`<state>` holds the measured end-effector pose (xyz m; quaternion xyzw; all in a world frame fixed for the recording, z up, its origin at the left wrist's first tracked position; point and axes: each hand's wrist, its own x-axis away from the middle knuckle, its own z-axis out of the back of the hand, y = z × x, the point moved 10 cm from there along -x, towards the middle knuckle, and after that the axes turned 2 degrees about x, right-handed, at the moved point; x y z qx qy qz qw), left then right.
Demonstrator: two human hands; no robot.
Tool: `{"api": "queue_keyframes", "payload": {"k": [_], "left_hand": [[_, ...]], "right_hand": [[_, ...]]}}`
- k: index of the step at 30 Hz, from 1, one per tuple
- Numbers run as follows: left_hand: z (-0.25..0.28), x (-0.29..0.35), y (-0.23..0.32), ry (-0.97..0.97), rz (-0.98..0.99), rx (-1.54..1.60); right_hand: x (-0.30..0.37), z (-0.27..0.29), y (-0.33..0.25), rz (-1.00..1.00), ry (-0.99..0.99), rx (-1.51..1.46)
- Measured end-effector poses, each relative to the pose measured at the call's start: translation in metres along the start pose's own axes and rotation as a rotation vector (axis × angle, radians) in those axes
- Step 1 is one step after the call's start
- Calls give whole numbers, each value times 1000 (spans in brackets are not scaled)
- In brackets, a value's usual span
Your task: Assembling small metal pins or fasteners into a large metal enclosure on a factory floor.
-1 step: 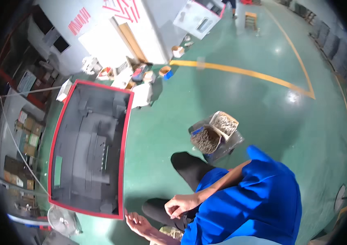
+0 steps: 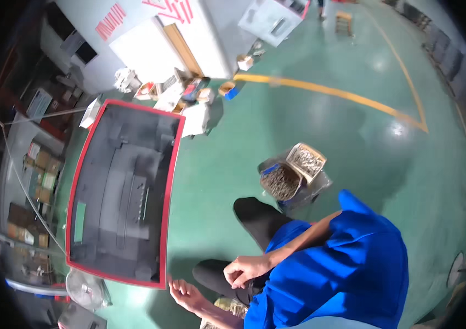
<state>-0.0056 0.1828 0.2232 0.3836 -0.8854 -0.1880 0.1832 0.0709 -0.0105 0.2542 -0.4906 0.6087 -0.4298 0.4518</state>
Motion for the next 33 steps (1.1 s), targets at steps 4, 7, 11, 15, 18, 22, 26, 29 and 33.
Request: {"api": "queue_keyframes", "payload": {"k": [4,7,11,15,18,22,26,29,33], "left_hand": [[2,-11,23,-8,-84,8],[-1,-21,37,-148,-97,133],[6,-23,63,-64,-166,232],[15,-24,75,-37,-164,423],[11,-29,61,-66,-85,380],[18,-17,28,78,5,443],[39,-21,9,58,75,331],[15,-26,-40,-6,217,321],[37,-13,-54,21,265,329]], "right_hand": [[-2,0,6,-76,-7,20],[0,4,-2,-73,26,79],[-3,9,6,-24,37,64],[-3,27,-4,-16,123,60],[-3,58,-24,46,226,81],[6,113,-66,210,458,123],[17,156,-84,241,609,43],[32,186,-94,254,708,84],[16,182,-88,231,643,72]]}}
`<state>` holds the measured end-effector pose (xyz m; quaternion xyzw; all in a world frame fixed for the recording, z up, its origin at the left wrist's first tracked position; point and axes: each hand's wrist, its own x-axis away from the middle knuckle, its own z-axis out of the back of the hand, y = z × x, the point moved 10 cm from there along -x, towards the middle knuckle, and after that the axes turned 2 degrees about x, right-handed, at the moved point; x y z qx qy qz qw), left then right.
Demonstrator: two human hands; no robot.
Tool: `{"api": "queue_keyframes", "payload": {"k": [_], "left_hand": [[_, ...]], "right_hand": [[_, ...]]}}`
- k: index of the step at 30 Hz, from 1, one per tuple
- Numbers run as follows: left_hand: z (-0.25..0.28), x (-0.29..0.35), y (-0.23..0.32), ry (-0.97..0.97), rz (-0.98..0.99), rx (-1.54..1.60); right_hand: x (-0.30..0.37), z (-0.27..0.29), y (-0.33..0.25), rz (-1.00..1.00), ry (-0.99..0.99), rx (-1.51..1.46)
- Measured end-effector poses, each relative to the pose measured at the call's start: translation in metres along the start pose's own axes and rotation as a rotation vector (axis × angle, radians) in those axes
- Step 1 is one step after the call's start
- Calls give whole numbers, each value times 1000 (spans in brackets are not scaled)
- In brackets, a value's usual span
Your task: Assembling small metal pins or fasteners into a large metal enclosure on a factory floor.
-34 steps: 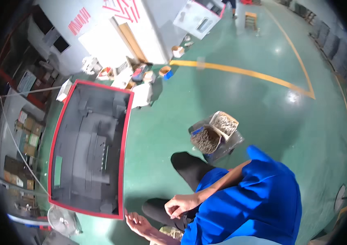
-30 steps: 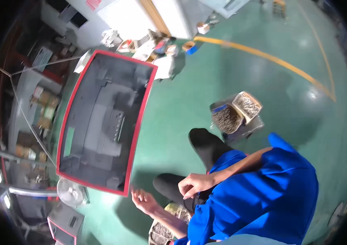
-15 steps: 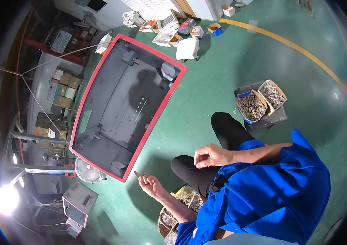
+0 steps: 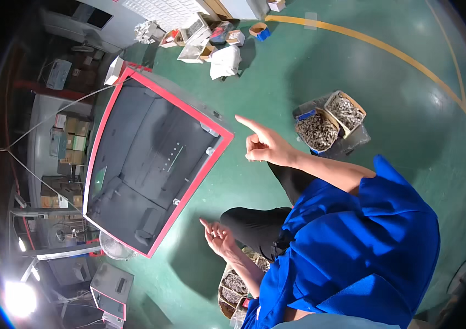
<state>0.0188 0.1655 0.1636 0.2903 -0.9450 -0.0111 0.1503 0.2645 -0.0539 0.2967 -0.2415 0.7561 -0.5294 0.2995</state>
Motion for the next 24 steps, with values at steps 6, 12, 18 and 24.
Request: {"api": "queue_keyframes", "payload": {"k": [6,12,18,24], "left_hand": [[-18,5,-47,33,83,-37],[-9,11,-75,56,142,2],[4,22,-110,157,206,-110],[-15,29,-114,452,58,-453]], "right_hand": [[10,-27,6,-81,-172,52],[32,-61,9,-137,-263,35],[55,-109,21,-211,-447,-65],[67,-144,44,-265,-680,80]]}}
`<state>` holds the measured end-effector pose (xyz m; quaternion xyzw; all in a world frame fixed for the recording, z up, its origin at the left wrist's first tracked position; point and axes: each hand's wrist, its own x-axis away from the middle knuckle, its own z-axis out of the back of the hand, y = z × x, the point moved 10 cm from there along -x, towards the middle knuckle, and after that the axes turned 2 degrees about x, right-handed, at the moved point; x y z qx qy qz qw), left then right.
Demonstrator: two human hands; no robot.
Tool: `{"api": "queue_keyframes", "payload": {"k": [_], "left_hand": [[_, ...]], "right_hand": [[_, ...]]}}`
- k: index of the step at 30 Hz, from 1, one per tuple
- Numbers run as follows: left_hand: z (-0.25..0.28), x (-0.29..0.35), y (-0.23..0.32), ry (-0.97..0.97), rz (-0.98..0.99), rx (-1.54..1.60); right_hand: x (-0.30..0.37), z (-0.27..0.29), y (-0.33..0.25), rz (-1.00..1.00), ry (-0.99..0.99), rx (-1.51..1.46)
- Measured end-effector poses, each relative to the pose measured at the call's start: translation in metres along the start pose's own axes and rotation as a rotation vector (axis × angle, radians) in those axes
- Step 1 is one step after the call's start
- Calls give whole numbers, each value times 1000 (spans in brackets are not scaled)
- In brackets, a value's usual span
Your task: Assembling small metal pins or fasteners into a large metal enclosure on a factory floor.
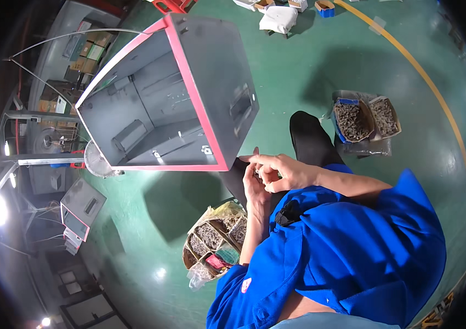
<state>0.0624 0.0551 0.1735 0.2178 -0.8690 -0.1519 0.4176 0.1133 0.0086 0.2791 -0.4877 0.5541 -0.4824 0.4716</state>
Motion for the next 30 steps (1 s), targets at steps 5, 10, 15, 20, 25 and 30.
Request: {"api": "queue_keyframes", "payload": {"k": [5,10,15,20,25,30], "left_hand": [[-21,-14,31,-386,-33,162],[-16,-23,80,-465,-92,470],[4,-31,104,-498,-119,551],[28,-39,128,-485,-98,633],[49,-51,154,-470,-129,543],[63,-57,164,-391,-135,626]], "right_hand": [[-4,0,-2,77,29,-24],[0,8,0,10,51,-86],[6,18,10,-30,92,-150],[7,23,8,-31,114,-181],[4,25,12,-40,119,-173],[8,31,13,-33,155,-185]]}}
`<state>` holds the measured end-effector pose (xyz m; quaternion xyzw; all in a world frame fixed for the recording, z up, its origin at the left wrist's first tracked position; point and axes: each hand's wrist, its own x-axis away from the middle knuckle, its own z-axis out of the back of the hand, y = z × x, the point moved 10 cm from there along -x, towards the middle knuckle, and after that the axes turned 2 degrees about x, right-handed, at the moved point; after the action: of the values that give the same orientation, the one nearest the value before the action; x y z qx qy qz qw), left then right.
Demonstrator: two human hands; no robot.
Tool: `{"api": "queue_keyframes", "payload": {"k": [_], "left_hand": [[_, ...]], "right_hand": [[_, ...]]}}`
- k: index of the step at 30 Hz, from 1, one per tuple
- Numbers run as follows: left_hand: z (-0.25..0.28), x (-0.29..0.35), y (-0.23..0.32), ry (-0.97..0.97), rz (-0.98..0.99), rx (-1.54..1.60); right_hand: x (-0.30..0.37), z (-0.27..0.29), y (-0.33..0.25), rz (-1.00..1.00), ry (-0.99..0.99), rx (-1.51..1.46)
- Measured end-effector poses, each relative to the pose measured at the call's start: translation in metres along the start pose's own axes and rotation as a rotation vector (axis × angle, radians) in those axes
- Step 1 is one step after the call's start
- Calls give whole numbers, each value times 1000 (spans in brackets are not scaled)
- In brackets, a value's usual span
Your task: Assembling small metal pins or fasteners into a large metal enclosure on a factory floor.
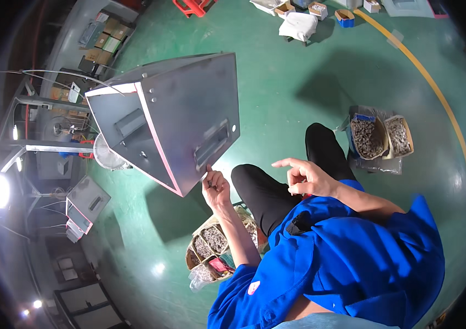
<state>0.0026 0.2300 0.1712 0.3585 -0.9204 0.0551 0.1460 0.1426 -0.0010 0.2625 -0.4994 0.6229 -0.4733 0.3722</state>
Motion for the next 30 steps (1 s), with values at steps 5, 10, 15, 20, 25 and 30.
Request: {"api": "queue_keyframes", "payload": {"k": [5,10,15,20,25,30], "left_hand": [[2,3,21,-9,-84,-23],[9,13,45,10,-191,-29],[2,16,65,-114,-214,-15],[10,25,79,-54,-351,7],[47,24,69,159,-378,-134],[67,18,-15,153,-31,12]], "right_hand": [[3,7,15,-46,7,-11],[2,7,23,-68,-6,-22],[0,6,28,-73,34,-17],[0,6,25,-51,15,-15],[-2,10,25,-115,-32,56],[-4,9,29,-19,-25,59]]}}
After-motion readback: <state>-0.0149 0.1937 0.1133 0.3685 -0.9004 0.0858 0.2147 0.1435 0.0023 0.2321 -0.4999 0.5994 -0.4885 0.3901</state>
